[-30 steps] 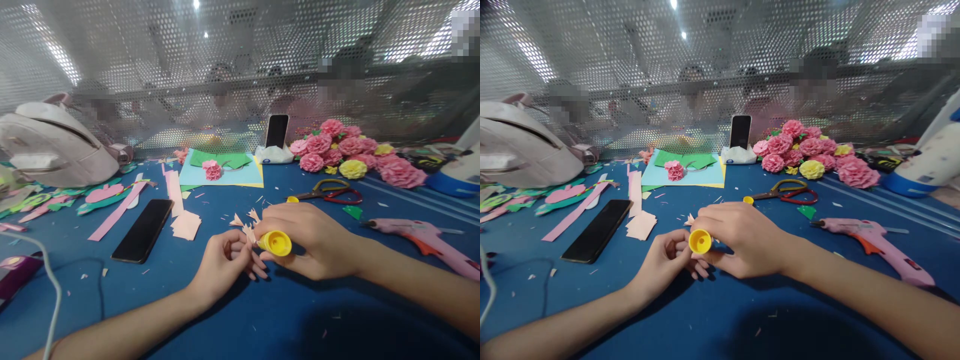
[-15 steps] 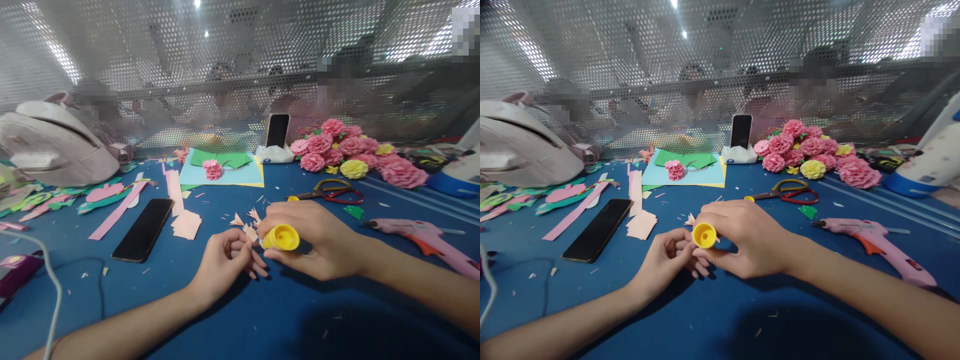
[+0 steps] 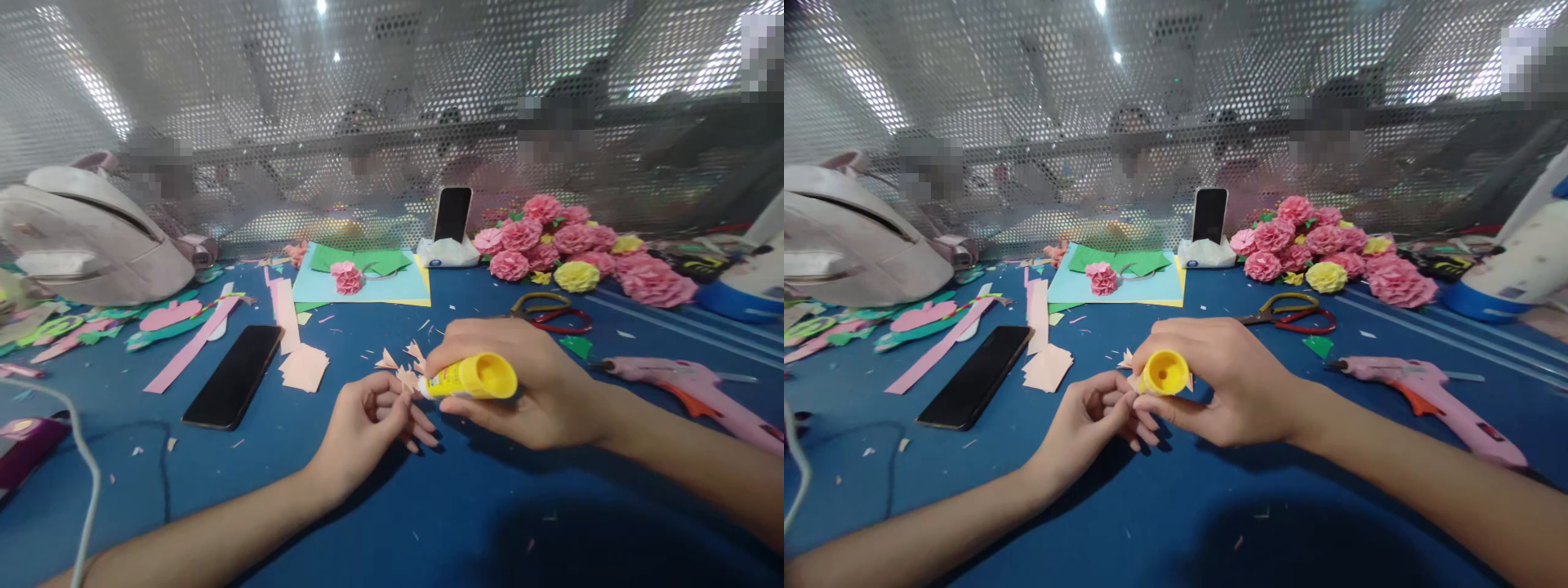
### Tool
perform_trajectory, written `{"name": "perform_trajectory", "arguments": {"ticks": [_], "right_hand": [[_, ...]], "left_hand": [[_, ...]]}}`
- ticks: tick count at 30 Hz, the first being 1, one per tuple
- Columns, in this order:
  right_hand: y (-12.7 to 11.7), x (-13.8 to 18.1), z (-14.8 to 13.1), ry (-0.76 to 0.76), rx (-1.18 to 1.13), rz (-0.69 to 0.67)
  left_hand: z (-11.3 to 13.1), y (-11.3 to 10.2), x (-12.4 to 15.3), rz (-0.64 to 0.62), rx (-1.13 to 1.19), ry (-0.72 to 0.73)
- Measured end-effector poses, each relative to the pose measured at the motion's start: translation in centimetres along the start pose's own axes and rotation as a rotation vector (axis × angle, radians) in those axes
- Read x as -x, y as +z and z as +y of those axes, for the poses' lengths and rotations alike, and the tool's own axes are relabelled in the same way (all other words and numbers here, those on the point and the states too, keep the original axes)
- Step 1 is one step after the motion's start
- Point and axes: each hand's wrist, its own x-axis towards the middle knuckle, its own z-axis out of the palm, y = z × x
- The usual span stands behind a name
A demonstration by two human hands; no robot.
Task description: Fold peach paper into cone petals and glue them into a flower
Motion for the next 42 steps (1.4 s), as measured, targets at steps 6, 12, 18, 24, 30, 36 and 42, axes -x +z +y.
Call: {"name": "perform_trajectory", "arguments": {"ticks": [6,12,18,24,30,36,42], "right_hand": [[0.3,0.1,0.2,-0.011,-0.027,-0.012],[0.0,-0.1,-0.3,0.008,-0.039,-0.026],[-1.1,0.0,-0.6,0.079,-0.166,0.294],[-1.7,-0.1,0.3,0.353,-0.470,0.510],[-1.8,-0.8,1.4,0.597,-0.729,0.425],[-0.7,-0.3,3.0,0.712,-0.696,0.291],[0.7,0.6,5.7,0.805,-0.618,0.281]], "left_hand": [[0.1,0.0,0.0,-0.006,0.000,0.058],[0.3,0.1,0.0,-0.039,0.002,0.078],[0.1,-0.1,0.0,0.044,0.004,0.147],[0.3,-0.2,0.1,0.100,-0.136,0.234],[0.1,-0.2,0.2,0.098,-0.147,0.270],[0.2,-0.1,0.1,0.134,-0.164,0.214],[0.1,-0.2,0.1,0.127,-0.156,0.165]]}}
